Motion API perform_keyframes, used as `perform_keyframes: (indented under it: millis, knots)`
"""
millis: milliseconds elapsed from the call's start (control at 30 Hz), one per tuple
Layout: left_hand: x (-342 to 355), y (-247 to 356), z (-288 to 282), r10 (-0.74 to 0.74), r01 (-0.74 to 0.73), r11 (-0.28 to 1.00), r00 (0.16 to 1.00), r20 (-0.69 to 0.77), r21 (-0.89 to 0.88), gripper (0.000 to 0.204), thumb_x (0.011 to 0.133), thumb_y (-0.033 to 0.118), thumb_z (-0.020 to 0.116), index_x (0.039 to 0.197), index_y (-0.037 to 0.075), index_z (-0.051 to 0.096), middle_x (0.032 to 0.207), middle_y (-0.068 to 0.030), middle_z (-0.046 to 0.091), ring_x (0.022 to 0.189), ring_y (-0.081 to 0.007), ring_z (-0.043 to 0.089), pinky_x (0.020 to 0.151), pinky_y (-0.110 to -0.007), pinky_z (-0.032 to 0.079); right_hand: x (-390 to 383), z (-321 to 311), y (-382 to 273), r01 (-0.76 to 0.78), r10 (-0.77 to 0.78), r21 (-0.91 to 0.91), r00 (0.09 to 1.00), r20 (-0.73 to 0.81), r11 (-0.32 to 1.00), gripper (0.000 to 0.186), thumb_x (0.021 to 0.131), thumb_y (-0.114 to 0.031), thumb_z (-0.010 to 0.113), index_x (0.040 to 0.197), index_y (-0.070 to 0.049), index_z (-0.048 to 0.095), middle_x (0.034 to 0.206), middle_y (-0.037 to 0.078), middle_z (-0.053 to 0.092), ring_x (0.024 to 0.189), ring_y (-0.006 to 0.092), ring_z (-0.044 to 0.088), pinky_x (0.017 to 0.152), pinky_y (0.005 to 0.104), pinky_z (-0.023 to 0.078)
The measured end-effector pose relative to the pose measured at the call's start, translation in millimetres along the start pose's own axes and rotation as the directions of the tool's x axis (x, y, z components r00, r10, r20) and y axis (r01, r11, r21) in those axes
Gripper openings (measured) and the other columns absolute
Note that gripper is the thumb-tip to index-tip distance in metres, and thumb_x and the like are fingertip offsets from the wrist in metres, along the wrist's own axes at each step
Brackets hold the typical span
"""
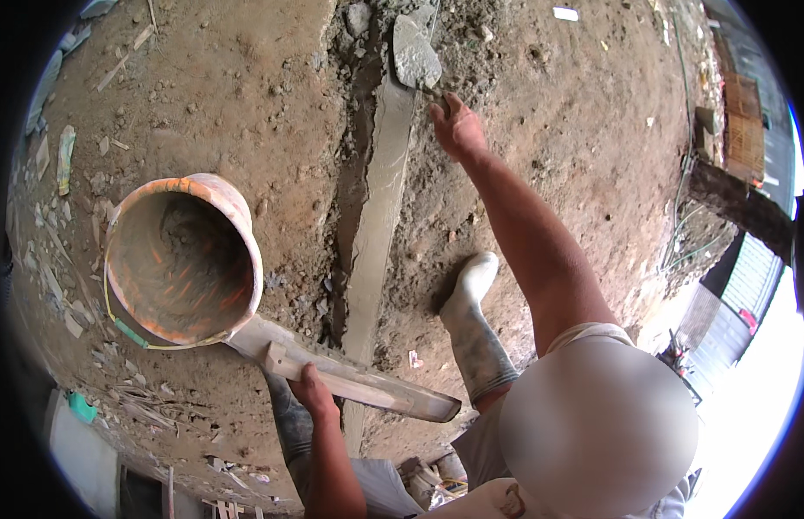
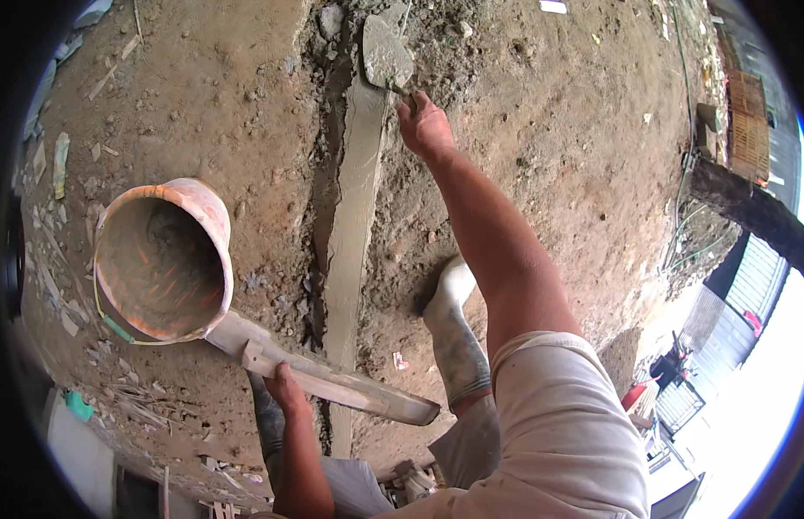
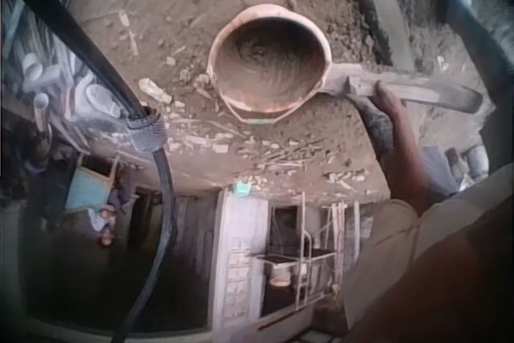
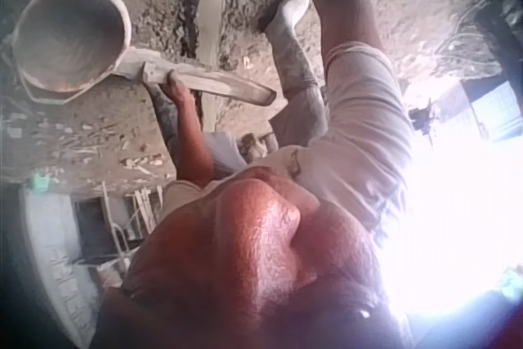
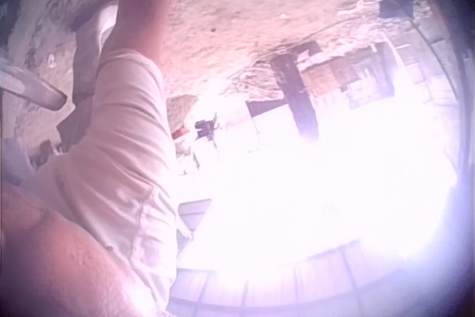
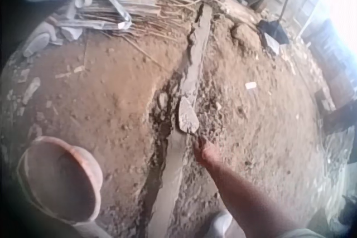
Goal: The person scoops wet cement from a bucket with a trowel and spreads it into a narrow trench on the ground. They repeatedly smooth and level the cement using a straightedge and trowel, working along the trench to fill and flatten the surface.
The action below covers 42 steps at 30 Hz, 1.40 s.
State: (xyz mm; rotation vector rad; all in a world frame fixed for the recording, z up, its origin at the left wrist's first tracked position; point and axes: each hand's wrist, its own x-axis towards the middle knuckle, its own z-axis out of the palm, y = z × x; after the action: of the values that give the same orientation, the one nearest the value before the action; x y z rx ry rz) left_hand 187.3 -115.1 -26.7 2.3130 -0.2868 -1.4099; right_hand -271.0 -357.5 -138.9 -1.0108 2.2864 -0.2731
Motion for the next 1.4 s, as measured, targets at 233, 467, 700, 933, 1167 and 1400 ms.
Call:
perform_keyframes:
  millis: [233, 467, 700, 933, 1167, 1400]
  knots:
    - [0, 9, 11, -0.052, 0.053, 0.998, 0.998, 0.043, -0.044, 0.066, 0.088, 0.009, 0.054, 0.148, -0.001, 0.03, 0.144, -0.015, 0.044, 0.126, -0.0275, 0.048, 0.108, -0.039, 0.037, -17, -10, 26, 0.111, -0.105, -0.108, 0.993, 0.055, 0.988, 0.044, 0.097, -0.04, 0.048, 0.13, -0.01, 0.048, 0.115, 0.024, 0.064, 0.108, 0.0451, 0.06, 0.094, 0.0503, 0.048]
    - [-3, 9, 15, -0.06, 0.062, 0.997, 0.997, 0.052, -0.04, 0.064, 0.088, 0.009, 0.053, 0.147, -0.001, 0.032, 0.143, -0.0154, 0.044, 0.125, -0.0273, 0.048, 0.106, -0.039, 0.038, 19, -50, 5, -0.076, 0.077, -0.1, 0.997, 0.001, 0.992, 0.042, 0.097, -0.039, 0.049, 0.12, -0.005, 0.054, 0.11, 0.026, 0.065, 0.105, 0.0447, 0.062, 0.092, 0.051, 0.049]
    - [-3, 9, 16, -0.003, 0.004, 0.999, 1.0, 0.031, -0.046, 0.06, 0.087, 0.015, 0.055, 0.142, -0.001, 0.039, 0.138, -0.0136, 0.049, 0.122, -0.029, 0.05, 0.104, -0.041, 0.039, -21, -60, 4, -0.043, 0.047, -0.102, 0.998, 0.041, 0.994, 0.039, 0.096, -0.036, 0.05, 0.116, -0.003, 0.057, 0.105, 0.026, 0.066, 0.1, 0.0431, 0.064, 0.089, 0.05, 0.05]
    - [2, 3, 14, 0.013, -0.012, 0.999, 0.999, 0.037, -0.042, 0.059, 0.088, 0.015, 0.055, 0.142, -0.001, 0.039, 0.139, -0.0133, 0.049, 0.122, -0.0284, 0.05, 0.105, -0.04, 0.039, -7, -68, -5, -0.107, 0.108, -0.023, 0.99, 0.089, 0.994, 0.041, 0.096, -0.035, 0.051, 0.12, -0.003, 0.058, 0.106, 0.026, 0.067, 0.101, 0.042, 0.064, 0.089, 0.0497, 0.05]
    - [-2, 14, 12, -0.033, 0.037, 0.997, 0.997, 0.07, -0.061, 0.066, 0.089, 0.007, 0.053, 0.149, -0.001, 0.028, 0.145, -0.0157, 0.043, 0.127, -0.0283, 0.046, 0.109, -0.039, 0.035, -28, -79, -11, -0.176, 0.196, -0.173, 0.975, 0.107, 0.969, 0.046, 0.096, -0.039, 0.045, 0.126, -0.006, 0.057, 0.112, 0.025, 0.066, 0.104, 0.0406, 0.064, 0.093, 0.0477, 0.05]
    - [-2, 13, 14, -0.021, 0.026, 0.997, 0.997, 0.069, -0.076, 0.066, 0.089, 0.008, 0.054, 0.149, -0.002, 0.029, 0.144, -0.0162, 0.044, 0.126, -0.0283, 0.048, 0.109, -0.039, 0.035, 0, -86, -27, -0.155, 0.179, -0.211, 0.979, 0.101, 0.965, 0.045, 0.097, -0.039, 0.041, 0.125, -0.007, 0.058, 0.12, 0.022, 0.064, 0.113, 0.039, 0.06, 0.098, 0.0475, 0.046]
